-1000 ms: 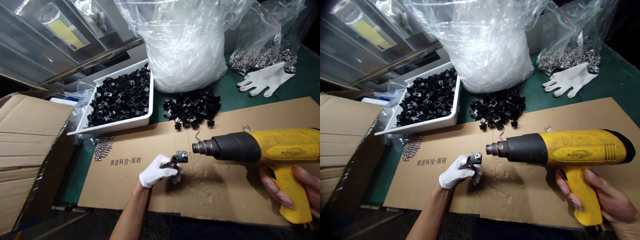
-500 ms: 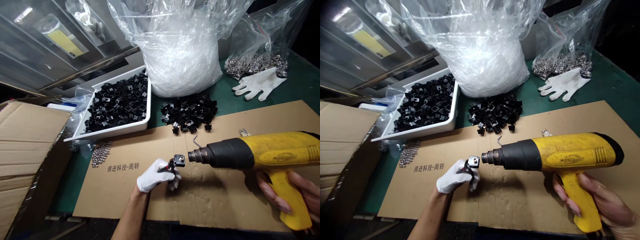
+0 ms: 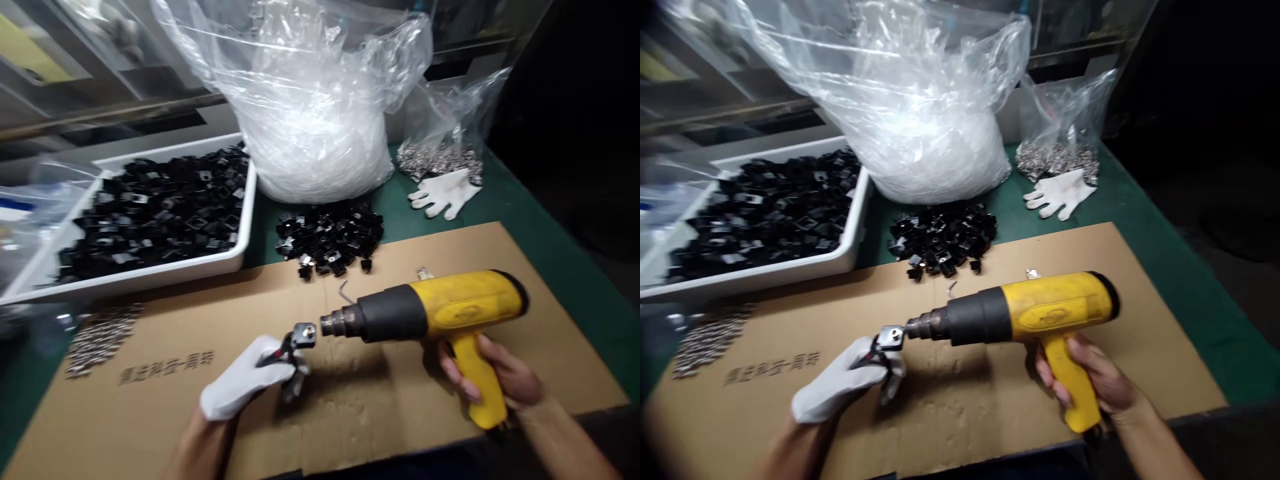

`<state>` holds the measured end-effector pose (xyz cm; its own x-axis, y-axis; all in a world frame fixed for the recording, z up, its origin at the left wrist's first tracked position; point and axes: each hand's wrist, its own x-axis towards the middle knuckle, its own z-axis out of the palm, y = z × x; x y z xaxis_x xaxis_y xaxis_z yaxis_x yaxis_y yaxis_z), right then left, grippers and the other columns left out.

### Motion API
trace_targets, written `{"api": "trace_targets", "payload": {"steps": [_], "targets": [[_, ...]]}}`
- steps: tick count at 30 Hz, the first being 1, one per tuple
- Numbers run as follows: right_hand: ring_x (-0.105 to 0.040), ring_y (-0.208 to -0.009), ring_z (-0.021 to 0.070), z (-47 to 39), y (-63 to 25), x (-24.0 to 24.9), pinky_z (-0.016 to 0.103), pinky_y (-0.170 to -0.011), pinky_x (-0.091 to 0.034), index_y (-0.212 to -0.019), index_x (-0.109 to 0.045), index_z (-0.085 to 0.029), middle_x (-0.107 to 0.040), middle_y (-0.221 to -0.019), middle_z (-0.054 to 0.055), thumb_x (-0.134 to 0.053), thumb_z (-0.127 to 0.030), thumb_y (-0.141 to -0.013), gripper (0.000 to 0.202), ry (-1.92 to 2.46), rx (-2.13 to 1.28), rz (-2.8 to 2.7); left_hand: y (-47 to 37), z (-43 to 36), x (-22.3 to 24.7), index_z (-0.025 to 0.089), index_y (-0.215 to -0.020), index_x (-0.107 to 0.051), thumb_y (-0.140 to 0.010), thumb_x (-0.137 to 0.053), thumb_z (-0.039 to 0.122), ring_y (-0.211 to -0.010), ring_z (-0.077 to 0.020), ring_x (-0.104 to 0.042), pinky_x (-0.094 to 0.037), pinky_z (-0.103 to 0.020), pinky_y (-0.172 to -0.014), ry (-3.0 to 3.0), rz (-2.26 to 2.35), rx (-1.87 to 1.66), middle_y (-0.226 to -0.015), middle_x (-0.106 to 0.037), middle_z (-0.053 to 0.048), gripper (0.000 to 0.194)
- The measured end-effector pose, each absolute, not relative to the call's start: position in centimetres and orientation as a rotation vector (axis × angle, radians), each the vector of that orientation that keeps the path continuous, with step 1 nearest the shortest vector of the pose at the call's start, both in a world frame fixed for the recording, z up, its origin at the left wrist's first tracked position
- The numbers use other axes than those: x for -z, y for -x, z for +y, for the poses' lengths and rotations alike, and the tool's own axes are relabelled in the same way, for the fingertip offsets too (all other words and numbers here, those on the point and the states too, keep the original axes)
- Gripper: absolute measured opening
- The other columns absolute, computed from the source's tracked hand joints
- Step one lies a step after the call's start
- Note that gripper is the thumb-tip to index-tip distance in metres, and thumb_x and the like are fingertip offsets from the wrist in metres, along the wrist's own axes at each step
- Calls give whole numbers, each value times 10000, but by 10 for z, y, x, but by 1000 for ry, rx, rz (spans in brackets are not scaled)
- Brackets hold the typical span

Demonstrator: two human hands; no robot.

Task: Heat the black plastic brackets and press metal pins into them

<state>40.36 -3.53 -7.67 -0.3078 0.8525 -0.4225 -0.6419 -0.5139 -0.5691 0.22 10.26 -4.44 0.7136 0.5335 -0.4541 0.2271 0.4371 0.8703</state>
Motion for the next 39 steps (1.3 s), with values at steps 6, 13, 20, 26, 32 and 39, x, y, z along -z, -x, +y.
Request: {"api": "trace_targets", "payload": {"steps": [6,13,20,26,32,39], "targets": [[-554,-440,96,-29,-408,83,184,-419,-466,-1065,-641,-137,-692,-752,88,-689,-663,-861,566,945,-1899,-399,-7,111,39,157,-855,-756,-898,-662,520,-623,-217,-621,-505,-334,-629,-1201,799,-206,-685,-701,-92,378],[-647,-608,122,-47,-417,83,205,-572,-549,-1173,-714,-177,-713,-913,112,-620,-563,-962,450,788,-2042,-226,-9,103,41,63,-932,-760,-869,-732,416,-573,-187,-639,-493,-303,-590,-1043,764,-267,-696,-714,-117,360],[-598,-586,162,-61,-426,103,278,-544,-560,-1316,-661,-259,-689,-945,117,-504,-589,-976,499,749,-2029,-217,-3,100,50,48,-976,-772,-883,-731,310,-577,-184,-658,-503,-304,-598,-987,710,-304,-712,-719,-117,281],[-575,-590,164,-59,-424,95,277,-535,-541,-1258,-672,-257,-675,-911,111,-465,-609,-978,495,768,-2019,-217,-4,100,50,47,-989,-773,-897,-716,291,-582,-185,-661,-501,-305,-600,-989,686,-311,-720,-720,-115,266],[-580,-593,164,-54,-421,86,273,-546,-549,-1183,-705,-233,-679,-895,119,-536,-586,-951,455,836,-2024,-247,-4,100,51,48,-997,-772,-907,-706,271,-581,-182,-661,-501,-308,-603,-993,677,-318,-720,-719,-112,249],[-584,-591,154,-56,-422,91,266,-545,-541,-1244,-676,-256,-684,-905,112,-486,-608,-971,483,817,-2014,-282,-6,102,50,57,-995,-778,-898,-722,289,-596,-181,-663,-514,-312,-605,-1000,695,-280,-734,-720,-112,258]]}}
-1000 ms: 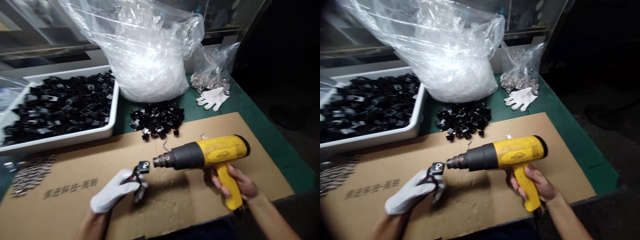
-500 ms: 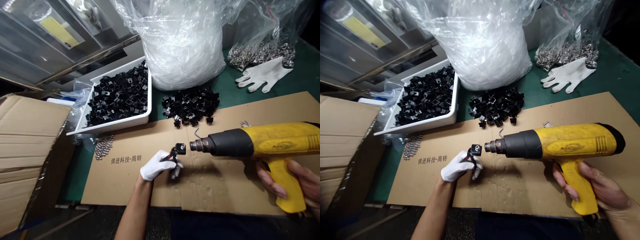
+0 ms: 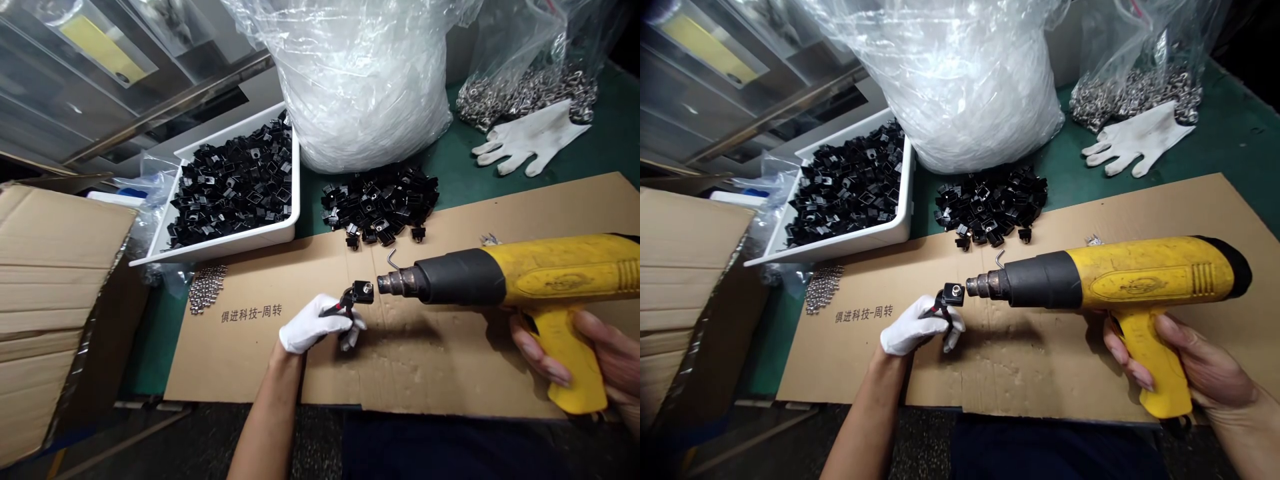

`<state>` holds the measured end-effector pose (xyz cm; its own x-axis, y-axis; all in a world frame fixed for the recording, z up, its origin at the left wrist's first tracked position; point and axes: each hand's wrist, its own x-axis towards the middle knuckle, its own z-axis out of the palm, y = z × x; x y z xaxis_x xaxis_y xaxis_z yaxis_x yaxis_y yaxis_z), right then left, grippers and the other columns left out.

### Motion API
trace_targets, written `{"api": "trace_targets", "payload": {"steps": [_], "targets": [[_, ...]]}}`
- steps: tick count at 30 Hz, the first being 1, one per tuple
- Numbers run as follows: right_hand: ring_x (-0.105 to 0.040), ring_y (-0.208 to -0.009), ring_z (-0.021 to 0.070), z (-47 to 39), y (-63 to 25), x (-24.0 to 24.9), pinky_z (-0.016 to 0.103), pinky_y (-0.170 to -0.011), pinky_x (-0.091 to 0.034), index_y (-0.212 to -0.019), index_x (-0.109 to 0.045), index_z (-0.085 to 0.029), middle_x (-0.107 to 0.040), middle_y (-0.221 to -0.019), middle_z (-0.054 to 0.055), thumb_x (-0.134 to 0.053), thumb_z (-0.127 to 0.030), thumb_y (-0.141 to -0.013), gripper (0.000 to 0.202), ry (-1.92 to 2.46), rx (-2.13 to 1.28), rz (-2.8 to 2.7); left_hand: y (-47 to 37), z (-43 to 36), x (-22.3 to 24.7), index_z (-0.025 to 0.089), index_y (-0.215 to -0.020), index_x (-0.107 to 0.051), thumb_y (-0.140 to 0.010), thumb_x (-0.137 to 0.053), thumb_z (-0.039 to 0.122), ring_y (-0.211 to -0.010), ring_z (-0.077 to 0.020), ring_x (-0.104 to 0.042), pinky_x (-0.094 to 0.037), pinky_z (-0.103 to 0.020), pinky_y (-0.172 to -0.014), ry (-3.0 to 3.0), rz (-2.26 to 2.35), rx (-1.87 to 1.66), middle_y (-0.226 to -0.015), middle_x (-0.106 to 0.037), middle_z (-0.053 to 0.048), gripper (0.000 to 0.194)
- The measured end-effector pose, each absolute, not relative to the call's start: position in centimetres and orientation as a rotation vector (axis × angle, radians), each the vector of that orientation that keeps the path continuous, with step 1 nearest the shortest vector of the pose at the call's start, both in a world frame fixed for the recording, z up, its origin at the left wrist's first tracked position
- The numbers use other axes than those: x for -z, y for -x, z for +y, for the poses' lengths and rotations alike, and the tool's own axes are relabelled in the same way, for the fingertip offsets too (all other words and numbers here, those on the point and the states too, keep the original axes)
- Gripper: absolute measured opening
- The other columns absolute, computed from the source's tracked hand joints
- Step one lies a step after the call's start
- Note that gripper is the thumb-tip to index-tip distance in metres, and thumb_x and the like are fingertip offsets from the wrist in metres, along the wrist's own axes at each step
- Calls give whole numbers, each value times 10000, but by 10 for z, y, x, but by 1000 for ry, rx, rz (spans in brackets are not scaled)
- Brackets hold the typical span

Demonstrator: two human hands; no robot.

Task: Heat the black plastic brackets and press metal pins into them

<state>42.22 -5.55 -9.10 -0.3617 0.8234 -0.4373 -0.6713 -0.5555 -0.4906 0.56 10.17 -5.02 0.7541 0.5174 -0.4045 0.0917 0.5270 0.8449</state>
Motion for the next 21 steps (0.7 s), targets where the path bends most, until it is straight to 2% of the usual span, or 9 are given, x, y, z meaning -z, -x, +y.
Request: {"api": "trace_targets", "payload": {"steps": [7,12,21], "targets": [[-593,-598,159,-54,-424,84,271,-558,-555,-1241,-691,-253,-678,-900,109,-576,-598,-929,479,900,-2034,-232,-6,104,48,49,-1000,-777,-900,-720,315,-601,-185,-660,-514,-318,-608,-1012,703,-238,-734,-715,-116,289],[-579,-570,161,-55,-424,85,275,-541,-547,-1248,-692,-243,-673,-873,114,-535,-632,-934,524,928,-1992,-241,-7,104,48,46,-1005,-774,-897,-720,315,-595,-188,-659,-507,-319,-604,-1013,697,-244,-733,-715,-119,295],[-583,-588,173,-50,-422,77,289,-563,-545,-1211,-695,-259,-671,-901,121,-557,-590,-925,458,944,-2042,-251,-7,104,49,45,-1001,-769,-903,-712,319,-590,-182,-651,-506,-316,-605,-1028,689,-253,-726,-714,-116,297]]}}
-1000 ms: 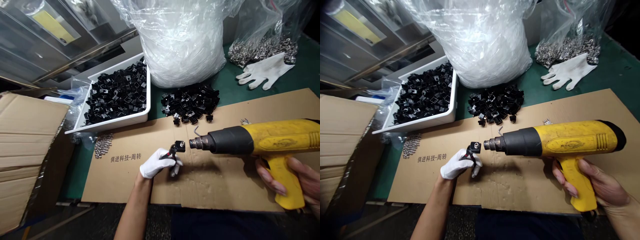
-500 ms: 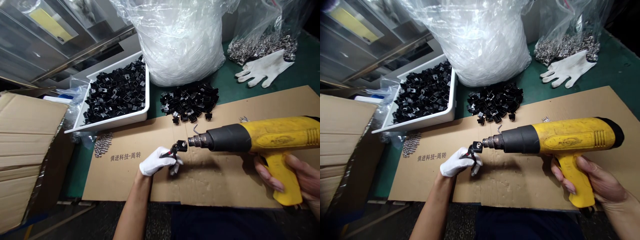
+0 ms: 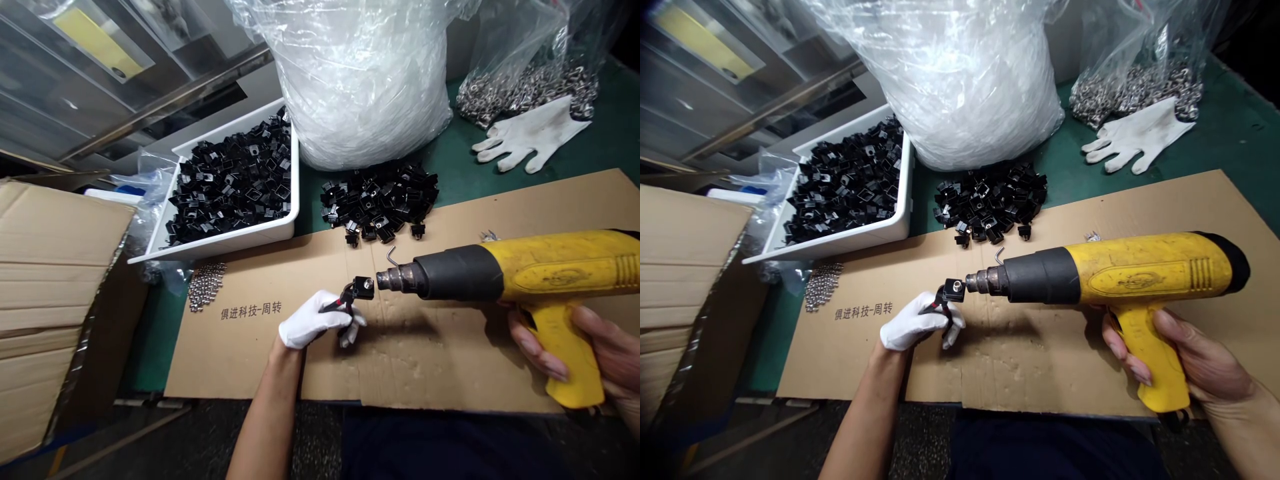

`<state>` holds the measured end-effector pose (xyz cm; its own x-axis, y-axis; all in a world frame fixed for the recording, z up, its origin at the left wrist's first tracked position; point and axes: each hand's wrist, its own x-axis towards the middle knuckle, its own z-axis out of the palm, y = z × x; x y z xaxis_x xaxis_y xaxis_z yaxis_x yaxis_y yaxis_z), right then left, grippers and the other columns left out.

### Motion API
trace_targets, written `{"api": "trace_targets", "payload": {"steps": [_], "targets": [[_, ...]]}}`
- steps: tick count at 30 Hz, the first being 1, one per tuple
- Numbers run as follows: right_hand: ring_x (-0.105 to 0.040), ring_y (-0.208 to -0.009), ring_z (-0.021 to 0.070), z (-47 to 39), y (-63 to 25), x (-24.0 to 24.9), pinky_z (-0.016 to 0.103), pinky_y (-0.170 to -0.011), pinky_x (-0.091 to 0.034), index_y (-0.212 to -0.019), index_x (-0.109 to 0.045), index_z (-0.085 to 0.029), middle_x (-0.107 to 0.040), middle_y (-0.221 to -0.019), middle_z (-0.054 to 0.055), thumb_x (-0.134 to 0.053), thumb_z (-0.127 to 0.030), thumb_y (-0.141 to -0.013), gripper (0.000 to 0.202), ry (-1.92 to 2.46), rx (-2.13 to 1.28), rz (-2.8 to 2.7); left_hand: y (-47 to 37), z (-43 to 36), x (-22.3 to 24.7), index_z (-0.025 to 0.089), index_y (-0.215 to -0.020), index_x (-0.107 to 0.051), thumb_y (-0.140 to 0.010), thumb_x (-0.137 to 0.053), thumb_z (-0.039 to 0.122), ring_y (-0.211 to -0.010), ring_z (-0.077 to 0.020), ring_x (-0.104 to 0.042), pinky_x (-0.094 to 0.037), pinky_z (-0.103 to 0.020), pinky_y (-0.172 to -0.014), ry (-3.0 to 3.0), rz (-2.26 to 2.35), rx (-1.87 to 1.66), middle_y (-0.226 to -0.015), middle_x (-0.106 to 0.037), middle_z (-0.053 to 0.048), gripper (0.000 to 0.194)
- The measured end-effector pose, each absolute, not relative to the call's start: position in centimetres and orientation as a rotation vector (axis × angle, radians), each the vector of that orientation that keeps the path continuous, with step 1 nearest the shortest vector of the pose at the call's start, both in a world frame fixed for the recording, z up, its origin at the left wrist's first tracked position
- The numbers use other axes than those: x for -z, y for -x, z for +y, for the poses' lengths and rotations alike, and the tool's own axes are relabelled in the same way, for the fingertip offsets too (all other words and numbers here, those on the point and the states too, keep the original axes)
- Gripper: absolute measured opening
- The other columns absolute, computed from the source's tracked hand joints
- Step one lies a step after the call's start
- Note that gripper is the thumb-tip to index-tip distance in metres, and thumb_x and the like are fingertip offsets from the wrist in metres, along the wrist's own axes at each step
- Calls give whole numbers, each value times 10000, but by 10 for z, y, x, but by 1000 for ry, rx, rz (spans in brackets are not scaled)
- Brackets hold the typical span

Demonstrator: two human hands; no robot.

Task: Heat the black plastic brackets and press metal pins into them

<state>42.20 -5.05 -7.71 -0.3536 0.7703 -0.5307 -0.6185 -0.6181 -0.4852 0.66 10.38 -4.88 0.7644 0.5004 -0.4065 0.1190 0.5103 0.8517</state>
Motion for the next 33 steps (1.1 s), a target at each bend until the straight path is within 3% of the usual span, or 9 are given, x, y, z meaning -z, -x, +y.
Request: {"api": "trace_targets", "payload": {"steps": [19,33], "targets": [[-604,-620,169,-51,-428,80,281,-595,-559,-1280,-681,-257,-674,-928,123,-558,-583,-939,487,900,-2048,-320,-7,104,47,57,-1009,-765,-911,-706,308,-596,-168,-647,-511,-311,-609,-1033,697,-242,-737,-716,-103,276],[-604,-591,171,-49,-422,82,285,-552,-553,-1268,-693,-241,-701,-911,112,-579,-586,-934,493,881,-2013,-324,-9,103,45,45,-1015,-779,-887,-733,383,-572,-166,-643,-501,-300,-593,-1033,727,-259,-706,-725,-107,364]]}}
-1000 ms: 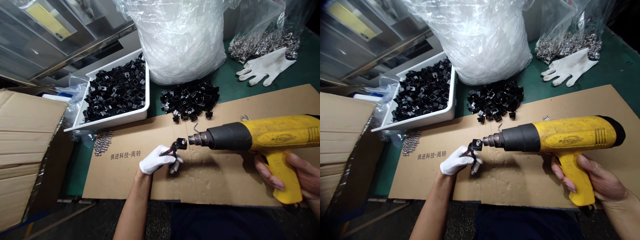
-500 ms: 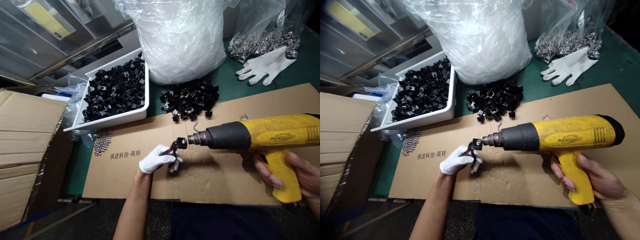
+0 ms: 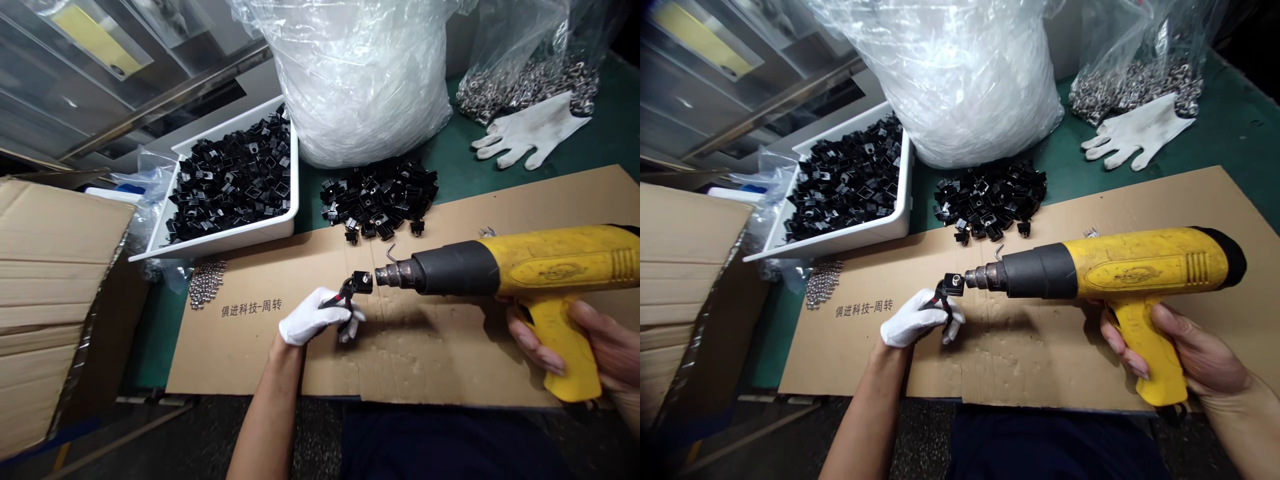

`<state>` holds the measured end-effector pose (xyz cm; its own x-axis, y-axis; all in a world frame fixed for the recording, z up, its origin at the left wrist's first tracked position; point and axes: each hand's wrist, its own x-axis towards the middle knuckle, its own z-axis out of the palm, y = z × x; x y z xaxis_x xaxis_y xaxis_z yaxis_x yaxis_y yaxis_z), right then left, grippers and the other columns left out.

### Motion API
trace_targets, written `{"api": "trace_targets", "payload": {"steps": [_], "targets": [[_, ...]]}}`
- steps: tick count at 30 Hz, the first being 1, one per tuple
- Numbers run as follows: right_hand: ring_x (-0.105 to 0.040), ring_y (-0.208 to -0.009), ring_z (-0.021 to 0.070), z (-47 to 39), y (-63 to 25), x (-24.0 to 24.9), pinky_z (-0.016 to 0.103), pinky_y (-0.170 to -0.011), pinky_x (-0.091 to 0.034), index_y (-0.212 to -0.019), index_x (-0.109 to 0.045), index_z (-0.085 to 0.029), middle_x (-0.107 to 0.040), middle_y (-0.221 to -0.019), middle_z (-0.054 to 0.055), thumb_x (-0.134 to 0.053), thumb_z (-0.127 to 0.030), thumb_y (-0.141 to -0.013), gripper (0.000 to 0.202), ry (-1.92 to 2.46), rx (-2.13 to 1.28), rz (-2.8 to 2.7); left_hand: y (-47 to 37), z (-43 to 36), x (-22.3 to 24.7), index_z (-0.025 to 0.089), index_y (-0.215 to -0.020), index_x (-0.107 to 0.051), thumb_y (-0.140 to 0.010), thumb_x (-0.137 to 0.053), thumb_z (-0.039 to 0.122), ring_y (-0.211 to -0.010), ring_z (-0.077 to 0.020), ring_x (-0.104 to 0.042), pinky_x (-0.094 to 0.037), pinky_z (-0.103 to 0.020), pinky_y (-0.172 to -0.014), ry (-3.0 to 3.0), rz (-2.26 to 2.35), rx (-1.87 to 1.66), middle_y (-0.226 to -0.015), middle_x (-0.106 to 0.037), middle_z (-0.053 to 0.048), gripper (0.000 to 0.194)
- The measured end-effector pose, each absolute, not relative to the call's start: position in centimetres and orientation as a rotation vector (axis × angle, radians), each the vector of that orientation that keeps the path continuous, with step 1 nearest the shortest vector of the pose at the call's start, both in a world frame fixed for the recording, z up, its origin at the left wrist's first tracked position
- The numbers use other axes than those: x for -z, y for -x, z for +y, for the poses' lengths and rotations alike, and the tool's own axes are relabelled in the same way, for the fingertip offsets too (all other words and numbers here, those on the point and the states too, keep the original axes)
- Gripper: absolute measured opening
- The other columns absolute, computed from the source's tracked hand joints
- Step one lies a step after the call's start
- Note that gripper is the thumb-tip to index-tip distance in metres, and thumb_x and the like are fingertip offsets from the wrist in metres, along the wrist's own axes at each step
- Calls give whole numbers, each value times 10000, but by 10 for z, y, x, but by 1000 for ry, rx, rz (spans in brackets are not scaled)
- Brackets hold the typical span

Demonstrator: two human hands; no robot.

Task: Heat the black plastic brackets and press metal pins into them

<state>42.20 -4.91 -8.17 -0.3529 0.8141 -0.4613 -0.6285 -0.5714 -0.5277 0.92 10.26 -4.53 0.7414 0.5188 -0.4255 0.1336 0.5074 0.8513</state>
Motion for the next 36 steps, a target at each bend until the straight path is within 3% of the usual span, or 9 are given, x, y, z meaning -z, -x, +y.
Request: {"api": "trace_targets", "payload": {"steps": [6,11,23,36], "targets": [[-610,-583,155,-50,-420,82,260,-524,-529,-1246,-694,-239,-701,-898,103,-504,-607,-968,498,797,-1994,-299,-9,102,46,47,-1024,-780,-893,-725,376,-573,-163,-642,-502,-297,-590,-1033,726,-264,-707,-724,-106,358],[-605,-636,159,-49,-421,77,273,-589,-545,-1270,-670,-267,-693,-948,97,-603,-583,-925,472,861,-2083,-228,-9,102,47,41,-1029,-778,-903,-713,368,-572,-163,-643,-496,-295,-587,-1048,721,-265,-705,-725,-109,356],[-597,-577,150,-51,-419,80,256,-522,-533,-1278,-672,-247,-692,-897,105,-484,-630,-967,527,856,-1985,-273,-9,102,47,43,-1007,-774,-887,-731,384,-567,-164,-646,-502,-297,-585,-1031,721,-260,-704,-729,-112,365],[-599,-610,162,-57,-425,89,276,-563,-551,-1317,-648,-236,-687,-946,117,-435,-646,-982,571,824,-2005,-236,-9,104,46,31,-1020,-762,-906,-710,342,-585,-176,-658,-500,-306,-602,-1014,690,-258,-732,-732,-124,336]]}}
